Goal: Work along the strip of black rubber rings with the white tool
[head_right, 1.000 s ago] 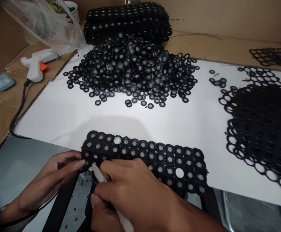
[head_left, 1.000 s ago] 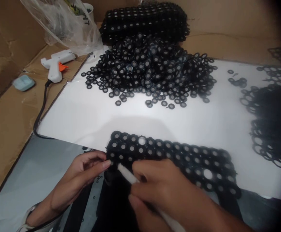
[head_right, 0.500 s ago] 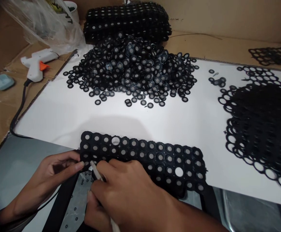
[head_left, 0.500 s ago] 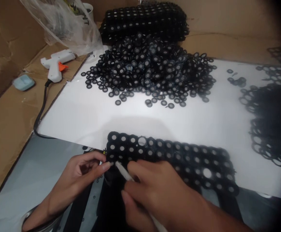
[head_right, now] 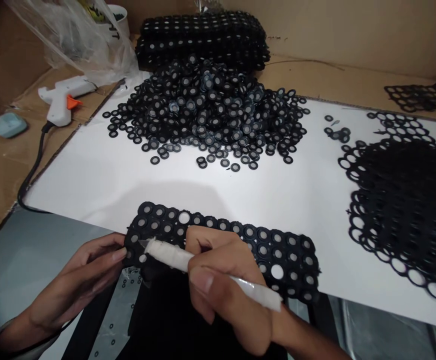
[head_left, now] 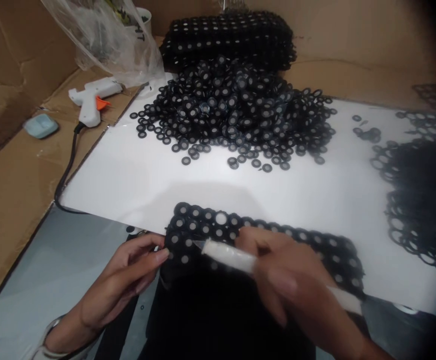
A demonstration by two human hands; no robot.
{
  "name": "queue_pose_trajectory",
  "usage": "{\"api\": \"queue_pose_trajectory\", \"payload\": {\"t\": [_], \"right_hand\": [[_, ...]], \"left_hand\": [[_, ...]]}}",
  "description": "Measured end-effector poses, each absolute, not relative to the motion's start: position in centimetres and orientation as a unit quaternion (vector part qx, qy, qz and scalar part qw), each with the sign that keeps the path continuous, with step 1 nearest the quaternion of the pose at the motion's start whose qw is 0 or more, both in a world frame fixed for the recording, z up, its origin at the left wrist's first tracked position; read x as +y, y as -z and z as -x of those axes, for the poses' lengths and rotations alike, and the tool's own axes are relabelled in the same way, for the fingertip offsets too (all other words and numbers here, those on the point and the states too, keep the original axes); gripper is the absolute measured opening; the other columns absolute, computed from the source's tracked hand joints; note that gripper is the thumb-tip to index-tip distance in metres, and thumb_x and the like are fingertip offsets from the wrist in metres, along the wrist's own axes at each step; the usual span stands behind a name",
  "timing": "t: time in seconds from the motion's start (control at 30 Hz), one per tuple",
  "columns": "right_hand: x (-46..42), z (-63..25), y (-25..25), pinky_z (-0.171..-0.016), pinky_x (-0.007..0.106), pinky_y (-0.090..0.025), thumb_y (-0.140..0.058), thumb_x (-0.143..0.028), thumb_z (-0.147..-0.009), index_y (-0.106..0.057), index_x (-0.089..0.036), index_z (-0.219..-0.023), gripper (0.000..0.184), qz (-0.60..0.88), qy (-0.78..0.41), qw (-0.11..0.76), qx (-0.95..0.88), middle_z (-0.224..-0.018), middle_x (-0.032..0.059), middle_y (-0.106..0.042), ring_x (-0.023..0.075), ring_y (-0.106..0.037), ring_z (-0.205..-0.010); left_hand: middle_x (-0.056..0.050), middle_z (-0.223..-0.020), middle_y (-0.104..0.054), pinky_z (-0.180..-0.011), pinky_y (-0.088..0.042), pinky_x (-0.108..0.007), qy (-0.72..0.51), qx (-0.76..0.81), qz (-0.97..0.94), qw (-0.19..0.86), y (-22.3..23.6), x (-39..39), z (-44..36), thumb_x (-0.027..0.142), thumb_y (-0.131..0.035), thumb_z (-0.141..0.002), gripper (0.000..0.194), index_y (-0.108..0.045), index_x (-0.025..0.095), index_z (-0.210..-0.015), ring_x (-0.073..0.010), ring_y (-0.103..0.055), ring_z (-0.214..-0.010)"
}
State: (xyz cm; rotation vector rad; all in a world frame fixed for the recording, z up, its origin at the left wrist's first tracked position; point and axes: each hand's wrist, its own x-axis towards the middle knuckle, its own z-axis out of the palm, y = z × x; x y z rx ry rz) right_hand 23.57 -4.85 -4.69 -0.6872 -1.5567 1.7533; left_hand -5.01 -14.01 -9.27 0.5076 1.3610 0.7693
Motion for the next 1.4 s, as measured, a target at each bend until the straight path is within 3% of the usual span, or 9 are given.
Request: {"api": "queue_pose_trajectory", "payload": {"t": [0.17,0.47,0.73,0.87,0.97,1.07,1.17,1.27,1.4], "right_hand": [[-5.0,-23.6,4.8,-0.062,0.033,-0.037,-0.053,-0.049,-0.104,-0.047,-0.018,-0.051,0.062,0.282,-0.672,0.361,-0.582,-0.066,0.0022,-0.049,0.0155,-0.048,-0.064],[-5.0,-23.5,4.1,-0.057,0.031,-0.033,-0.057,-0.046,-0.106,-0.047,-0.018,-0.057,0.057,0.274,-0.64,0.335,-0.635,-0.069,0.0009,-0.047,0.013,-0.046,-0.062],[-4.6,-23.7,4.6,-0.056,0.032,-0.035,-0.055,-0.041,-0.104,-0.04,-0.02,-0.061,0.05,0.253,-0.632,0.332,-0.653,-0.07,0.0004,-0.045,0.0141,-0.046,-0.062],[-4.6,-23.6,4.6,-0.056,0.032,-0.036,-0.053,-0.042,-0.106,-0.04,-0.02,-0.061,0.052,0.252,-0.622,0.335,-0.662,-0.067,-0.0002,-0.043,0.0142,-0.047,-0.062],[-4.3,-23.6,4.6,-0.057,0.031,-0.039,-0.053,-0.042,-0.108,-0.052,-0.02,-0.061,0.052,0.249,-0.618,0.349,-0.659,-0.069,0.001,-0.051,0.0145,-0.05,-0.063],[-4.2,-23.6,4.9,-0.063,0.03,-0.043,-0.059,-0.035,-0.106,-0.069,-0.019,-0.073,0.039,0.235,-0.632,0.381,-0.632,-0.073,0.0014,-0.06,0.0145,-0.056,-0.067],[-4.3,-23.7,5.4,-0.061,0.028,-0.045,-0.06,-0.034,-0.108,-0.081,-0.018,-0.092,0.031,0.236,-0.688,0.383,-0.57,-0.077,0.0027,-0.066,0.0144,-0.058,-0.067],[-4.4,-23.6,5.9,-0.054,0.027,-0.043,-0.049,-0.04,-0.114,-0.087,-0.018,-0.107,0.044,0.236,-0.743,0.368,-0.507,-0.076,0.0045,-0.069,0.0142,-0.059,-0.061],[-4.5,-23.2,6.0,-0.044,0.026,-0.04,-0.035,-0.065,-0.114,-0.089,-0.019,-0.09,0.075,0.258,-0.744,0.385,-0.483,-0.059,0.0048,-0.065,0.0144,-0.055,-0.047]], "left_hand": [[0.007,-0.068,-0.035,-0.045,-0.018,-0.018,-0.393,0.497,-0.172,0.754,9.7,-14.0,4.3,0.042,-0.086,-0.092,0.026,-0.079,0.023,-0.109,-0.0044,-0.018,-0.052],[0.007,-0.064,-0.029,-0.049,-0.02,-0.02,-0.438,0.413,-0.146,0.785,9.7,-13.8,2.2,0.039,-0.092,-0.085,0.019,-0.082,0.024,-0.091,-0.0045,-0.018,-0.053],[0.004,-0.066,-0.038,-0.053,-0.03,-0.023,-0.422,0.452,-0.132,0.775,9.6,-14.0,2.3,0.045,-0.098,-0.072,0.032,-0.077,0.022,-0.076,-0.0064,-0.029,-0.054],[0.005,-0.066,-0.032,-0.052,-0.03,-0.024,-0.445,0.453,-0.124,0.763,9.2,-14.1,3.1,0.042,-0.097,-0.07,0.033,-0.071,0.021,-0.07,-0.0056,-0.023,-0.052],[0.003,-0.067,-0.036,-0.052,-0.032,-0.025,-0.43,0.468,-0.148,0.758,8.7,-14.3,3.9,0.05,-0.09,-0.078,0.034,-0.072,0.022,-0.074,-0.0087,-0.03,-0.054],[-0.001,-0.076,-0.048,-0.055,-0.041,-0.026,-0.405,0.514,-0.197,0.73,8.4,-14.5,4.2,0.064,-0.085,-0.08,0.044,-0.078,0.023,-0.092,-0.012,-0.04,-0.06],[-0.003,-0.086,-0.057,-0.067,-0.05,-0.027,-0.363,0.573,-0.295,0.673,8.5,-14.4,3.9,0.061,-0.087,-0.083,0.044,-0.076,0.024,-0.105,-0.0151,-0.05,-0.071],[-0.003,-0.087,-0.061,-0.071,-0.05,-0.026,-0.317,0.643,-0.382,0.584,8.8,-14.3,3.6,0.052,-0.085,-0.089,0.032,-0.072,0.024,-0.097,-0.0186,-0.056,-0.081],[0.002,-0.071,-0.052,-0.05,-0.033,-0.022,-0.289,0.683,-0.393,0.544,9.1,-14.6,4.1,0.054,-0.083,-0.09,0.033,-0.071,0.026,-0.101,-0.0133,-0.044,-0.06]]}}
